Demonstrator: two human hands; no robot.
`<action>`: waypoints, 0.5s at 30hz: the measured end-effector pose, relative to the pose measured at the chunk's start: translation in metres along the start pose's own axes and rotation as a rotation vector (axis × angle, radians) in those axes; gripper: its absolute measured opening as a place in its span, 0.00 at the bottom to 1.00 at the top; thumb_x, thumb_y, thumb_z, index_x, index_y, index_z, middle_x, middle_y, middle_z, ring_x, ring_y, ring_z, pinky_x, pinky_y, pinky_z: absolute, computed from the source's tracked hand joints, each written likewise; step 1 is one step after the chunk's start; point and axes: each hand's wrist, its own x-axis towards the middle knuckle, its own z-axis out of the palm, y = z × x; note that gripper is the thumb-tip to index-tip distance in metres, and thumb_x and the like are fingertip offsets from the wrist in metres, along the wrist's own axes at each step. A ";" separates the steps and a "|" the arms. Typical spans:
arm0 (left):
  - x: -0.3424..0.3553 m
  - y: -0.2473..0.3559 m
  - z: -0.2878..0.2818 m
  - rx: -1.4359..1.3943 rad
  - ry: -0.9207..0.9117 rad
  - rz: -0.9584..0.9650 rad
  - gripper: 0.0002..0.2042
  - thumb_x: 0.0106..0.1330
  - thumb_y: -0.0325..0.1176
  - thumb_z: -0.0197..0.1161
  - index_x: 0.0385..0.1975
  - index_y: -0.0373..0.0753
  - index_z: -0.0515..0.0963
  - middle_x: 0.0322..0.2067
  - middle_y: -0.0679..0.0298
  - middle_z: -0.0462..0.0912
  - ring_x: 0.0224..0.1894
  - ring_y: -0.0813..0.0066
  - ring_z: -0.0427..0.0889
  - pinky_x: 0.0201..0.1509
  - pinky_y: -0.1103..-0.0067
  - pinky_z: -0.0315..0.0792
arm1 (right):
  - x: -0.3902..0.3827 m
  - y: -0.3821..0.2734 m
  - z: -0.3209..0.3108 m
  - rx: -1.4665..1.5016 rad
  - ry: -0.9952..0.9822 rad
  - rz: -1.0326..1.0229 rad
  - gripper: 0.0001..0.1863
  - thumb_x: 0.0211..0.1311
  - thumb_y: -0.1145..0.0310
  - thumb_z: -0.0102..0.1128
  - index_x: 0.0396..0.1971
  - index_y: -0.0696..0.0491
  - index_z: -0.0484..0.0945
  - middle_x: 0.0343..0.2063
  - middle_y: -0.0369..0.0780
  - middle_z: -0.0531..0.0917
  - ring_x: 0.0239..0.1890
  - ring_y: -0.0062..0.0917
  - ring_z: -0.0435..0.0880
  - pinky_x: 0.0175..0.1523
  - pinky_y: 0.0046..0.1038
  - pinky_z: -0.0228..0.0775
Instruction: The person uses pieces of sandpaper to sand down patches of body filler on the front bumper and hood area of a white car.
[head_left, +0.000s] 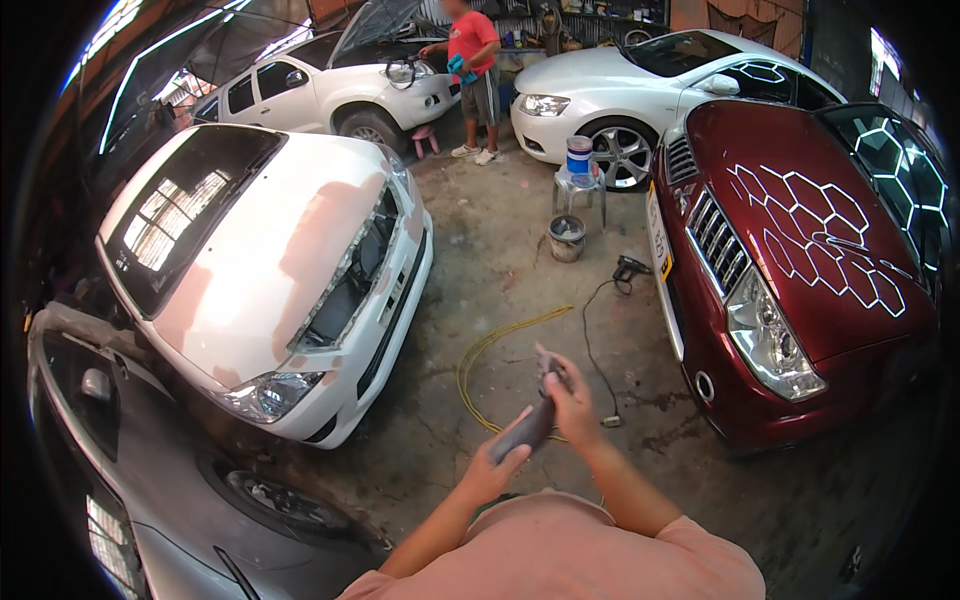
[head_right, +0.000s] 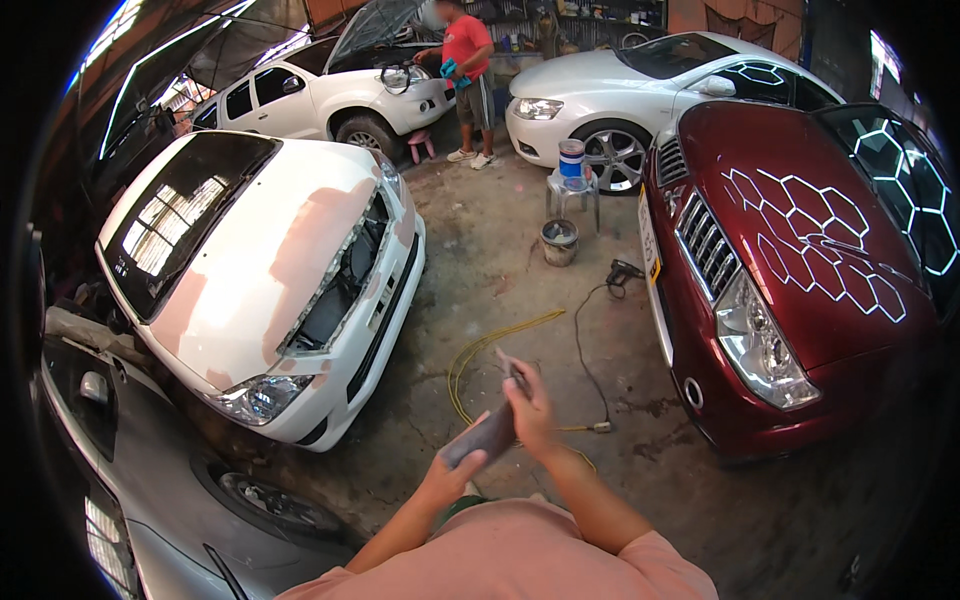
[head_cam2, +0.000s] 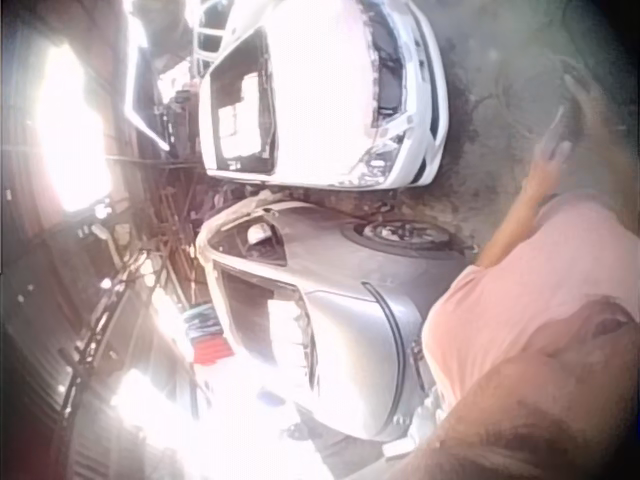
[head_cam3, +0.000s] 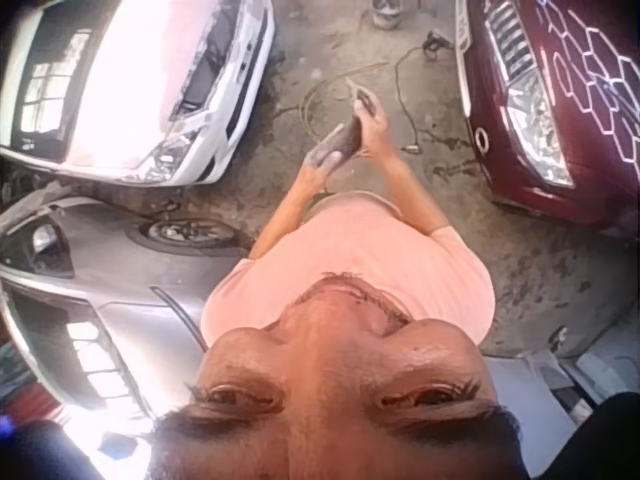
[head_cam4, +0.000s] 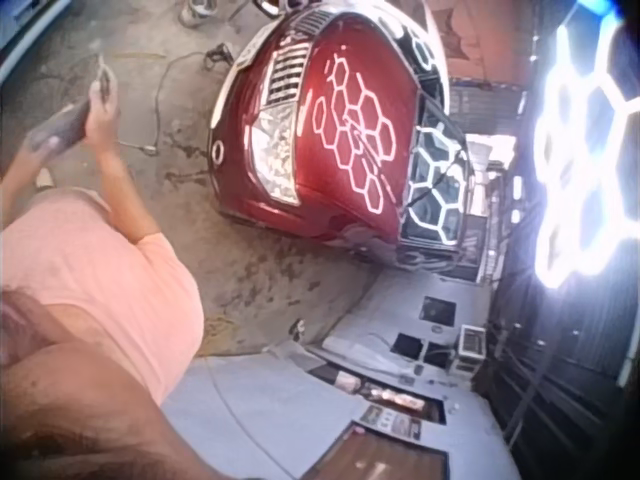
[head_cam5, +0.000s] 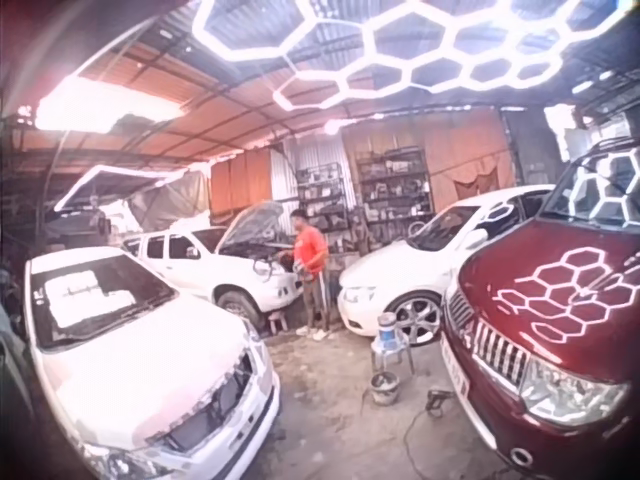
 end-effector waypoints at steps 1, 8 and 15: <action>-0.003 -0.002 -0.006 0.009 0.008 -0.120 0.29 0.65 0.35 0.69 0.63 0.30 0.70 0.57 0.57 0.79 0.57 0.71 0.79 0.60 0.72 0.74 | -0.002 -0.013 -0.006 0.112 -0.019 -0.020 0.20 0.74 0.68 0.50 0.62 0.59 0.70 0.60 0.43 0.77 0.62 0.30 0.74 0.67 0.32 0.63; 0.036 -0.022 0.007 -0.125 0.460 0.197 0.29 0.72 0.38 0.60 0.68 0.33 0.62 0.66 0.52 0.66 0.64 0.68 0.70 0.65 0.72 0.66 | -0.070 -0.034 0.030 0.232 -0.160 -0.093 0.26 0.78 0.64 0.46 0.69 0.60 0.61 0.65 0.46 0.70 0.66 0.30 0.68 0.72 0.33 0.57; 0.020 0.023 0.015 0.120 -0.241 0.176 0.38 0.72 0.34 0.58 0.76 0.32 0.46 0.71 0.50 0.58 0.75 0.62 0.55 0.77 0.72 0.50 | -0.040 -0.039 0.004 -0.023 -0.313 -0.273 0.21 0.70 0.71 0.56 0.61 0.60 0.74 0.61 0.45 0.76 0.62 0.34 0.76 0.68 0.34 0.65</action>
